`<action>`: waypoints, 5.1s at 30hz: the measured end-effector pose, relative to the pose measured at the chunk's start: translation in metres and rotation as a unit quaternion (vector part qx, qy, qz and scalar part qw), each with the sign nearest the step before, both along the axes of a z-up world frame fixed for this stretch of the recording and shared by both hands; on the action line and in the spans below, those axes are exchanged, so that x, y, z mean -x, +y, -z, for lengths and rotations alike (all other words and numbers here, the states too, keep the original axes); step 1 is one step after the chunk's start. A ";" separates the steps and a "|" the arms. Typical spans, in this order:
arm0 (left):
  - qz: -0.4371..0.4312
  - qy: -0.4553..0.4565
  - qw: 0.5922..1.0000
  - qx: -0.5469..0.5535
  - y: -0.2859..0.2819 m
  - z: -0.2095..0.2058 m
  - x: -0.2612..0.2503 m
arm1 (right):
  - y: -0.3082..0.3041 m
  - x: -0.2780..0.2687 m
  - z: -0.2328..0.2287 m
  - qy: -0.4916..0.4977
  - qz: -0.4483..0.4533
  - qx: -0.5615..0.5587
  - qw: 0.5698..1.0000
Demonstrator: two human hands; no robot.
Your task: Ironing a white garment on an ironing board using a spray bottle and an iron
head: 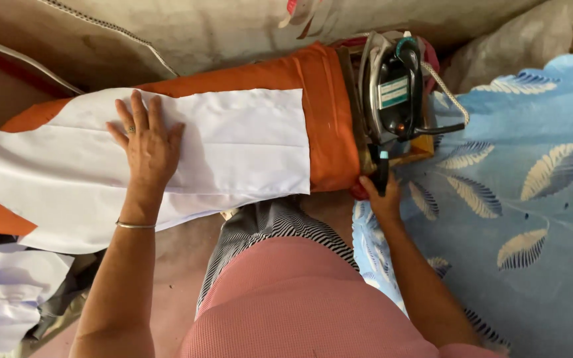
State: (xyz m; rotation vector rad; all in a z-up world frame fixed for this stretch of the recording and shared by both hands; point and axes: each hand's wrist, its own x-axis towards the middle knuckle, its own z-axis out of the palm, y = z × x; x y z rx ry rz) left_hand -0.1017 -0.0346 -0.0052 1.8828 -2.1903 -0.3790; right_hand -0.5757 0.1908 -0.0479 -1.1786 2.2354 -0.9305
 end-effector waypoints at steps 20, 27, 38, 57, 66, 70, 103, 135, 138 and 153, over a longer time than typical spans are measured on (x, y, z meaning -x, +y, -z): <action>-0.142 -0.021 0.983 0.119 -0.061 0.013 -0.024 | -0.056 0.045 -0.161 0.099 -0.160 -0.155 0.970; -0.122 -0.024 0.965 0.230 -0.057 -0.005 -0.015 | -0.177 0.139 -0.074 0.169 -0.212 0.057 0.961; 0.078 0.012 0.984 0.160 0.129 -0.015 0.091 | -0.214 0.123 -0.064 -0.258 -0.077 -0.017 0.963; 0.082 0.009 0.990 0.111 0.107 0.007 0.103 | -0.244 -0.051 -0.164 0.029 -0.546 -0.032 0.836; 0.069 0.003 0.996 0.063 0.110 0.000 0.079 | -0.249 -0.099 -0.164 0.116 -0.621 -0.092 0.770; 0.038 0.014 0.997 0.060 0.112 0.002 0.056 | -0.250 -0.113 -0.157 0.123 -0.623 -0.094 0.767; -0.041 0.040 0.998 0.009 0.108 -0.017 -0.018 | -0.252 -0.195 -0.183 0.266 -0.715 -0.013 0.647; 0.088 -0.012 0.995 -0.041 0.110 -0.030 0.093 | -0.250 -0.086 -0.186 0.023 -0.538 -0.057 0.841; 0.093 -0.018 0.992 -0.079 0.107 -0.037 0.091 | -0.249 -0.101 -0.188 0.039 -0.566 -0.049 0.822; 0.106 0.034 0.994 -0.013 0.107 -0.011 0.081 | -0.254 -0.117 -0.178 0.041 -0.607 -0.032 0.793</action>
